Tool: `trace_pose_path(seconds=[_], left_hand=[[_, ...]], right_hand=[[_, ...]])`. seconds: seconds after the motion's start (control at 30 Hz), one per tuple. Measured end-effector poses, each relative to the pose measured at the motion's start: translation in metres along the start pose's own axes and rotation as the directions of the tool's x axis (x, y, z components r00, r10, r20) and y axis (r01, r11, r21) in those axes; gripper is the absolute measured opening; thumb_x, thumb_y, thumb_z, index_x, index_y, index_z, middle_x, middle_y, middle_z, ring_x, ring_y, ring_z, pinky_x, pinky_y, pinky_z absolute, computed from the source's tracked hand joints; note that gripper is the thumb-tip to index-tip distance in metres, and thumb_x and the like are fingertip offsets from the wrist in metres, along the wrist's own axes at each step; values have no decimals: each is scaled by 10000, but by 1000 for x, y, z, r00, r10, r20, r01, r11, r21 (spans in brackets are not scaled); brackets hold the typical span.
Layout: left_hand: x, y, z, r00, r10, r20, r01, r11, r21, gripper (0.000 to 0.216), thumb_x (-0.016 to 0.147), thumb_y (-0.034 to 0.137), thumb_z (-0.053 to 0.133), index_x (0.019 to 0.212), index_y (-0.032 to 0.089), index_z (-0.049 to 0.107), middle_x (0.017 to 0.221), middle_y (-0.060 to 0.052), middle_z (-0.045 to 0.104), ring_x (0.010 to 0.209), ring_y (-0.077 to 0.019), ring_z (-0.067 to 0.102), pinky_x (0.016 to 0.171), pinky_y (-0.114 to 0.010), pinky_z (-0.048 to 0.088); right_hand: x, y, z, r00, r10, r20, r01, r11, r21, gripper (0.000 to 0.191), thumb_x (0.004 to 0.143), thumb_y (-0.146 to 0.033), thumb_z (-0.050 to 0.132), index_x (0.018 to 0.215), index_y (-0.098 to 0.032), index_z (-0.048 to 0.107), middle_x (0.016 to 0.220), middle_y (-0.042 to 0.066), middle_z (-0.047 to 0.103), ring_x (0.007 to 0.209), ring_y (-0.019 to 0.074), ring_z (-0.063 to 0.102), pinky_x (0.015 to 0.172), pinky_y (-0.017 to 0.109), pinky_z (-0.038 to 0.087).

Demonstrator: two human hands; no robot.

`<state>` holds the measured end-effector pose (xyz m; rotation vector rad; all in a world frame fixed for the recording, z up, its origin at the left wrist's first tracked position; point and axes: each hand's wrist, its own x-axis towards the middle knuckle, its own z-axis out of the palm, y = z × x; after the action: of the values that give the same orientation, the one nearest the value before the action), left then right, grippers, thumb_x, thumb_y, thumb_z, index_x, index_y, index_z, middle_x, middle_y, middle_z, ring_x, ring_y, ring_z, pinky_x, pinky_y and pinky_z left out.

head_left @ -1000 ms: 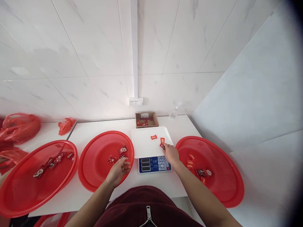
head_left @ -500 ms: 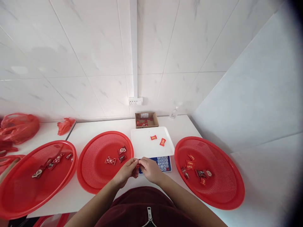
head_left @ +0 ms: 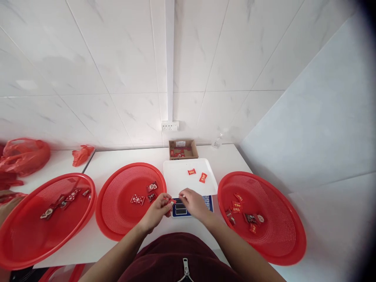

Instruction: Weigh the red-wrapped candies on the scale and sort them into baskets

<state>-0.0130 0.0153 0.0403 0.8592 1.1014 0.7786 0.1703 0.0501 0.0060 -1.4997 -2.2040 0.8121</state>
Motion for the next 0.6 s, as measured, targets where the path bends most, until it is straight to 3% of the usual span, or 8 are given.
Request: trace_pose_path(seconds=[0.17,0.3,0.5,0.6], left_hand=[[0,2,-25,977,0,-211,0,1000,4,172,707,338,578,768,178,573,536,47,463,484,-86,400,480,-210,300],[1,-6,-48,925,35,-379,-1,996,89,221,681,380,602,776,180,598,533,58,428,484,-82,359,462,-201,254],[-1,-19,-68,892,45,-450,18,991,134,355,596,461,679,776,158,640,613,40,480,533,-87,387,511,-216,319],[0,-21,-70,896,39,-442,14,993,117,365,577,460,696,765,149,655,581,37,481,518,-90,388,499,-221,316]], right_hand=[[23,60,-16,965,256,-50,-259,918,-301,409,860,-170,456,1264,-146,514,1360,170,431,1264,286,362,928,365,374],[33,91,-23,934,352,-55,-347,861,-372,451,866,-94,361,1287,-172,503,1411,136,389,1294,262,322,915,344,376],[31,101,-20,932,355,-79,-362,887,-286,386,863,-57,322,1096,-150,616,1184,119,579,1099,214,488,877,278,373],[31,96,-19,898,424,-115,-427,904,-8,328,864,-97,371,1087,-164,601,1134,100,607,1046,194,535,860,274,401]])
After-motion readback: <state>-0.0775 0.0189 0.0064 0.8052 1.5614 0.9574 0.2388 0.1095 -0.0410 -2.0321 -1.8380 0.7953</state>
